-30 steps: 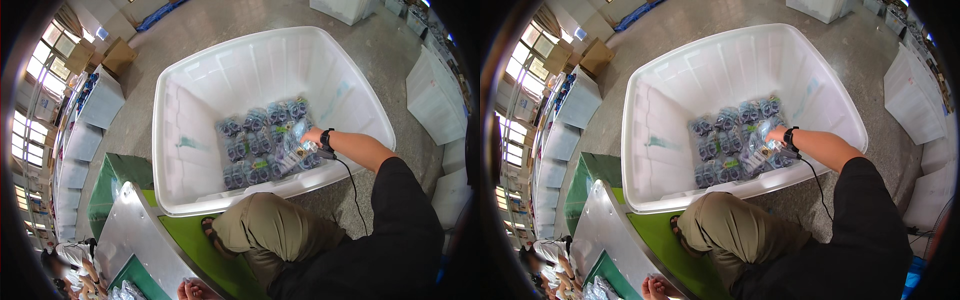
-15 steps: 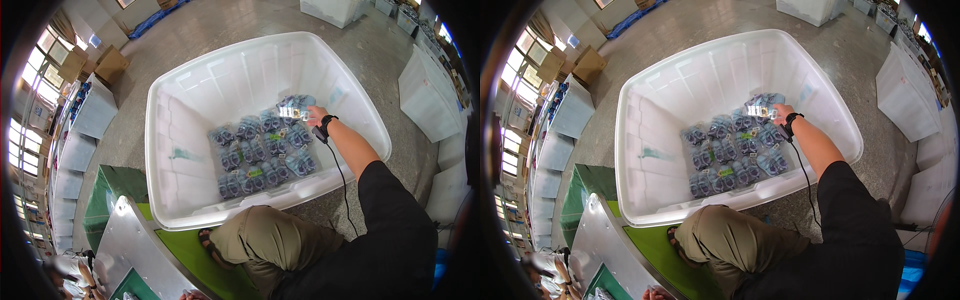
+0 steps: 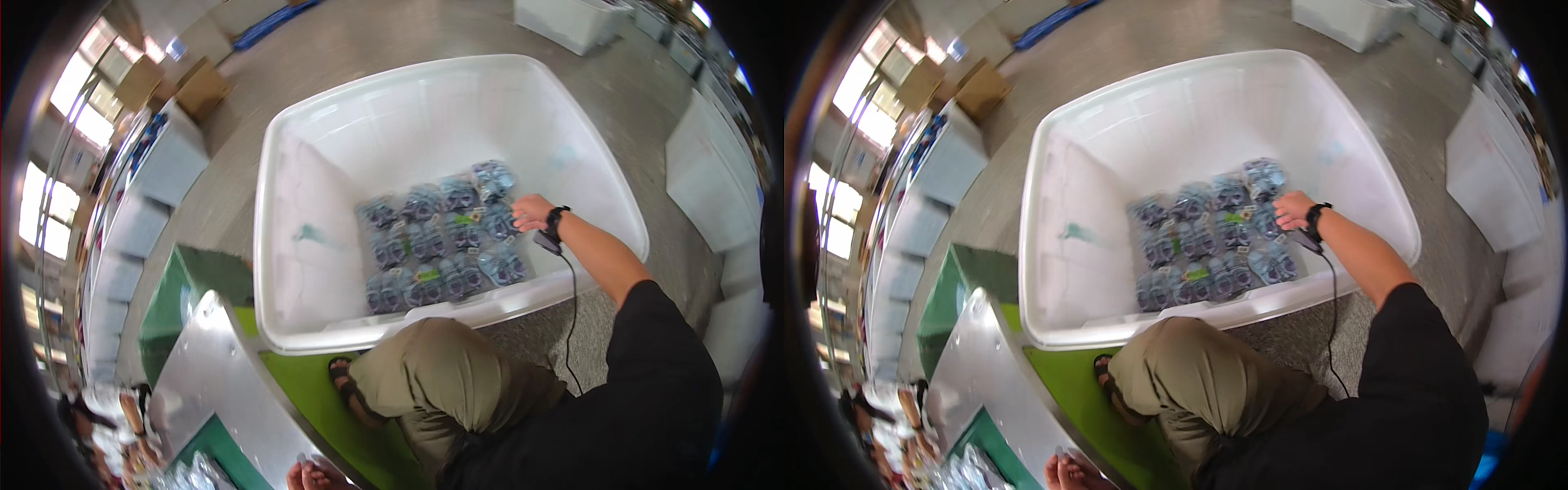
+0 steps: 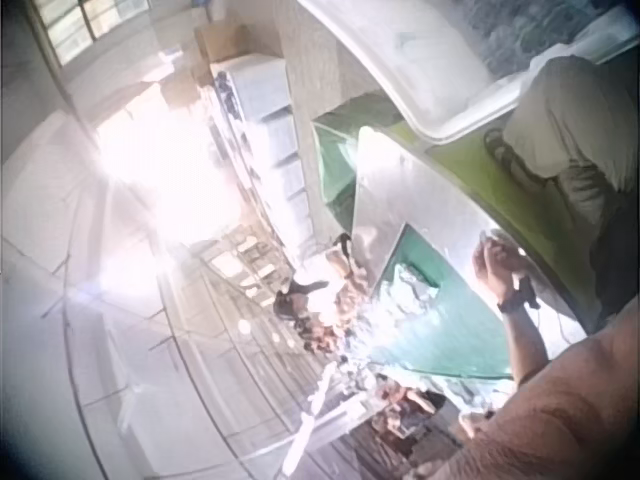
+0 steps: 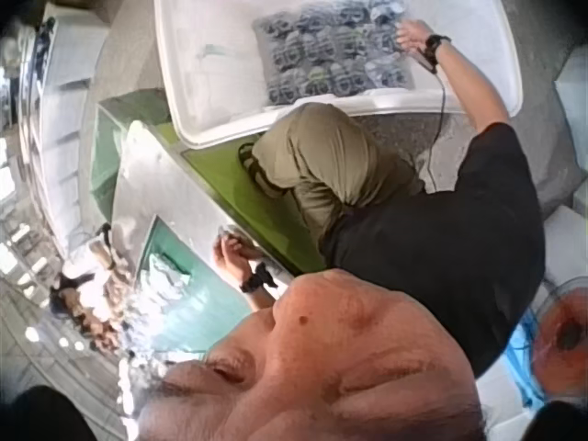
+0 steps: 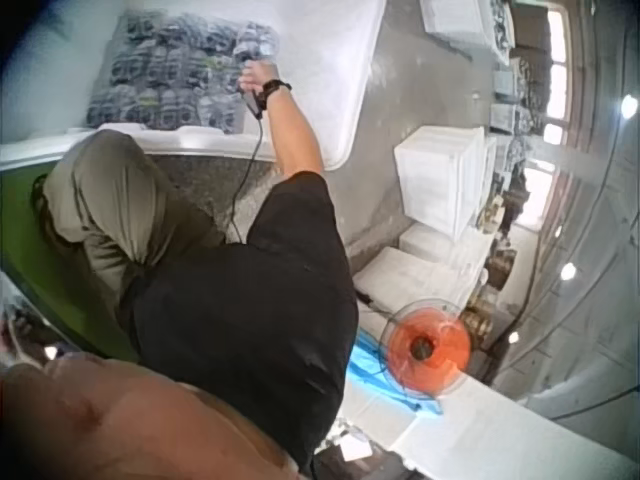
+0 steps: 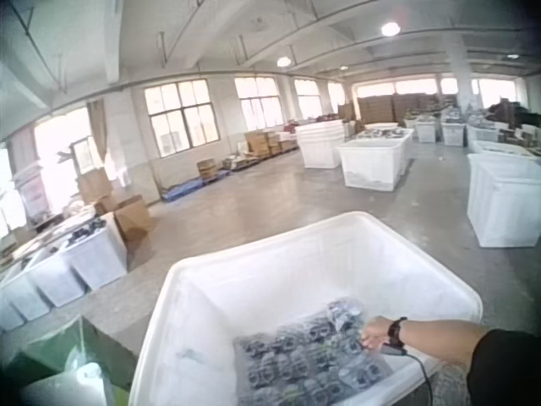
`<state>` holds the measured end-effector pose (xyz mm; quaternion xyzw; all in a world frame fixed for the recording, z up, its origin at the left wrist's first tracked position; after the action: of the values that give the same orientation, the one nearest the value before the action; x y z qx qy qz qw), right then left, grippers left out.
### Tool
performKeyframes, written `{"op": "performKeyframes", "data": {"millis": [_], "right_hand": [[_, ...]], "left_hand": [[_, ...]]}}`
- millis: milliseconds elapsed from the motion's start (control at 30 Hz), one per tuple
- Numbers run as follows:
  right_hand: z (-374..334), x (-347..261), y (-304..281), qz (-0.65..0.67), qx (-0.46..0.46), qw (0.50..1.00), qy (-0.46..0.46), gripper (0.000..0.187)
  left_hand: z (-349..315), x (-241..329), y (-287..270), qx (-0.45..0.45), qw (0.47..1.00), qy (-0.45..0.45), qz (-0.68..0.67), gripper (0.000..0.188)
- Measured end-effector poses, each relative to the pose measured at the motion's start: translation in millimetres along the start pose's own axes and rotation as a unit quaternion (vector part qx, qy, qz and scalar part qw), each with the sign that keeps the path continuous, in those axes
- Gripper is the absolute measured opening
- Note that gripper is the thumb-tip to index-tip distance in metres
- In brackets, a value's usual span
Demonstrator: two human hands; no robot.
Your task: The person picks packaged socks from a conveyor belt and places them into a white plastic bin. They handle multiple packages one at a time, occasionally inspecting the labels before depositing them into the bin.
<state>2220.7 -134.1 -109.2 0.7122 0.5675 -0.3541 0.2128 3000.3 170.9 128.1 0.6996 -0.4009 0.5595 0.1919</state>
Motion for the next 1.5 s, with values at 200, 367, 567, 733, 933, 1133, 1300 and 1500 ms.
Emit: {"op": "performKeyframes", "data": {"millis": [200, 367, 567, 733, 933, 1133, 1300, 1500], "right_hand": [[-43.0, -53.3, 68.2, -0.037, -0.262, 0.954, -0.143, 0.028], [-118.8, -120.2, 115.1, -0.221, -0.161, 0.944, -0.184, 0.033], [-240.3, -176.7, 203.0, -0.263, -0.255, 0.873, -0.321, 0.035], [-287.2, -189.4, 232.2, -0.284, -0.259, 0.85, -0.359, 0.036], [-295.1, -196.3, 220.1, -0.323, -0.202, 0.849, -0.367, 0.039], [-304.1, -195.5, 225.8, -0.312, -0.218, 0.845, -0.376, 0.038], [-318.3, -189.0, 247.5, -0.31, -0.261, 0.826, -0.391, 0.037], [-352.4, -194.9, 267.8, -0.31, -0.313, 0.792, -0.423, 0.042]], "left_hand": [[16.1, -1.0, -33.0, -0.024, 0.999, 0.014, -0.034, 0.018], [74.8, -6.1, -144.3, 0.12, 0.988, 0.063, 0.076, 0.028], [124.8, 20.1, -297.6, 0.362, 0.807, 0.194, 0.424, 0.049], [177.0, 2.4, -386.4, 0.407, 0.771, 0.079, 0.484, 0.068], [203.9, -11.9, -424.9, 0.416, 0.819, -0.039, 0.392, 0.086], [206.8, -60.9, -419.7, 0.352, 0.908, -0.122, 0.193, 0.097], [182.7, -74.3, -362.8, 0.322, 0.943, -0.021, 0.077, 0.073], [58.2, -23.7, -259.5, 0.204, 0.863, 0.301, 0.351, 0.077]]}}
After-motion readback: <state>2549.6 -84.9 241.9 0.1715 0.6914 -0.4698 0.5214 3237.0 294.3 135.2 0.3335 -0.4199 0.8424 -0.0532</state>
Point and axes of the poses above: each hand's wrist, its own z-axis towards the middle knuckle, its own y-axis out of the palm, x = y × z, the point moved 8 cm from there along z, towards the middle knuckle, and after that the axes turned 1 degree about -y, right-handed, at the moved point
